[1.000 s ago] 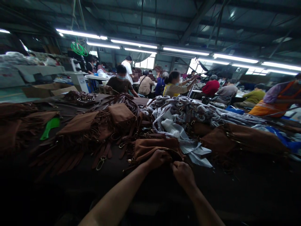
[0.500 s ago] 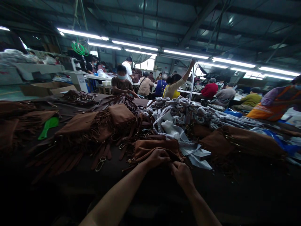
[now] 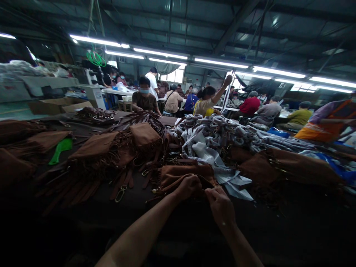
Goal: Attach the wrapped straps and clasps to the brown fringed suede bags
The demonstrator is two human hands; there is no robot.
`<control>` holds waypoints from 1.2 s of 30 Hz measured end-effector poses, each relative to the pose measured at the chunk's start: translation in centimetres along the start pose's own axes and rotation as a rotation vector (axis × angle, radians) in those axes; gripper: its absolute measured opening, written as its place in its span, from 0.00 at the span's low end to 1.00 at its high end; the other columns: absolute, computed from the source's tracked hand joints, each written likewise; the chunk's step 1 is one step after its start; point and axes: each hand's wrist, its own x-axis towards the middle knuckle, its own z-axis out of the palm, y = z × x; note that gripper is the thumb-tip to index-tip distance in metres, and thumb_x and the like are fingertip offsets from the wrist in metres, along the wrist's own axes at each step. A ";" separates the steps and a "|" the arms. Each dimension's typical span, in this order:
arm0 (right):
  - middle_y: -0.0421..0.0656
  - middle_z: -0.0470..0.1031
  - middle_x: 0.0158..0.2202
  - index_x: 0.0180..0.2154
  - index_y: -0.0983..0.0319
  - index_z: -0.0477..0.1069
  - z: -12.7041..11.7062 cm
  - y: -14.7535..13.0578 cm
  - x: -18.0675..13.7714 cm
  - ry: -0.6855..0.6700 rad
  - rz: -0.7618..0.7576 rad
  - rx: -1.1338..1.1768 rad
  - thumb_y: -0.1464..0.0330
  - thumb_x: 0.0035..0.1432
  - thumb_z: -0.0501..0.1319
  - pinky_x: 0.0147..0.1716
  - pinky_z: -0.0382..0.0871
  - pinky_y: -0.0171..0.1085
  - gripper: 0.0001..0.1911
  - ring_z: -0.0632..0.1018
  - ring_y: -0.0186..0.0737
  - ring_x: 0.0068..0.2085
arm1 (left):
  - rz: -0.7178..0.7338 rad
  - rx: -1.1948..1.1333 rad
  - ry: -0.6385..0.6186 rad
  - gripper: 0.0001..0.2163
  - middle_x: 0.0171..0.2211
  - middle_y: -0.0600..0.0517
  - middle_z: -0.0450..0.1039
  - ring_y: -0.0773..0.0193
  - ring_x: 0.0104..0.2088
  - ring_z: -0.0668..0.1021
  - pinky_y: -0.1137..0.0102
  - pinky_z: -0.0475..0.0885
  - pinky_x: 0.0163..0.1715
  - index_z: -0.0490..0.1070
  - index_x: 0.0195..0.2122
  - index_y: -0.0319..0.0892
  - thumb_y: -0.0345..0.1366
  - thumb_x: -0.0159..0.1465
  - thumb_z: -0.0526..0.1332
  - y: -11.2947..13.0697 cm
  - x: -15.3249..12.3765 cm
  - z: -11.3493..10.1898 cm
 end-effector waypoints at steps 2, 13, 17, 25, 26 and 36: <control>0.46 0.76 0.39 0.38 0.59 0.76 0.0 -0.2 0.8 0.026 -0.026 -0.112 0.58 0.61 0.52 0.37 0.67 0.36 0.17 0.76 0.40 0.38 | 0.045 0.056 0.009 0.07 0.27 0.54 0.68 0.68 0.29 0.69 0.74 0.63 0.31 0.66 0.32 0.38 0.37 0.62 0.57 0.1 -0.4 0.2; 0.43 0.79 0.36 0.37 0.57 0.76 1.0 0.1 3.1 -0.092 -0.238 -0.291 0.62 0.63 0.51 0.33 0.62 0.32 0.15 0.78 0.38 0.35 | 0.038 0.038 0.140 0.10 0.25 0.54 0.70 0.66 0.27 0.72 0.73 0.66 0.29 0.63 0.34 0.40 0.43 0.65 0.53 0.3 -0.4 0.1; 0.42 0.79 0.33 0.38 0.58 0.73 1.6 0.3 3.8 -0.045 -0.205 -0.327 0.62 0.64 0.50 0.31 0.59 0.32 0.14 0.78 0.37 0.33 | -0.093 -0.107 0.137 0.14 0.24 0.53 0.72 0.65 0.26 0.74 0.73 0.67 0.27 0.63 0.34 0.39 0.47 0.64 0.52 -0.2 0.8 -0.1; 0.41 0.78 0.30 0.37 0.58 0.72 3.5 1.2 5.5 -0.019 0.028 -0.273 0.62 0.63 0.50 0.29 0.56 0.32 0.13 0.77 0.38 0.32 | -0.312 -0.097 0.183 0.07 0.22 0.53 0.71 0.66 0.23 0.73 0.73 0.66 0.25 0.65 0.31 0.38 0.38 0.60 0.55 -1.5 3.2 0.5; 0.42 0.78 0.30 0.37 0.58 0.72 3.7 1.5 5.6 -0.008 0.053 -0.247 0.62 0.63 0.50 0.29 0.57 0.32 0.13 0.77 0.38 0.33 | -0.324 -0.075 0.187 0.07 0.22 0.53 0.71 0.66 0.23 0.73 0.73 0.66 0.25 0.65 0.30 0.38 0.37 0.59 0.55 -1.2 3.2 0.6; 0.41 0.77 0.30 0.36 0.59 0.71 2.6 1.9 5.9 -0.058 -0.036 -0.170 0.62 0.63 0.50 0.28 0.55 0.31 0.13 0.77 0.36 0.32 | -0.564 0.045 0.124 0.09 0.20 0.50 0.72 0.65 0.21 0.74 0.71 0.69 0.26 0.69 0.30 0.35 0.36 0.59 0.56 1.4 3.8 -0.5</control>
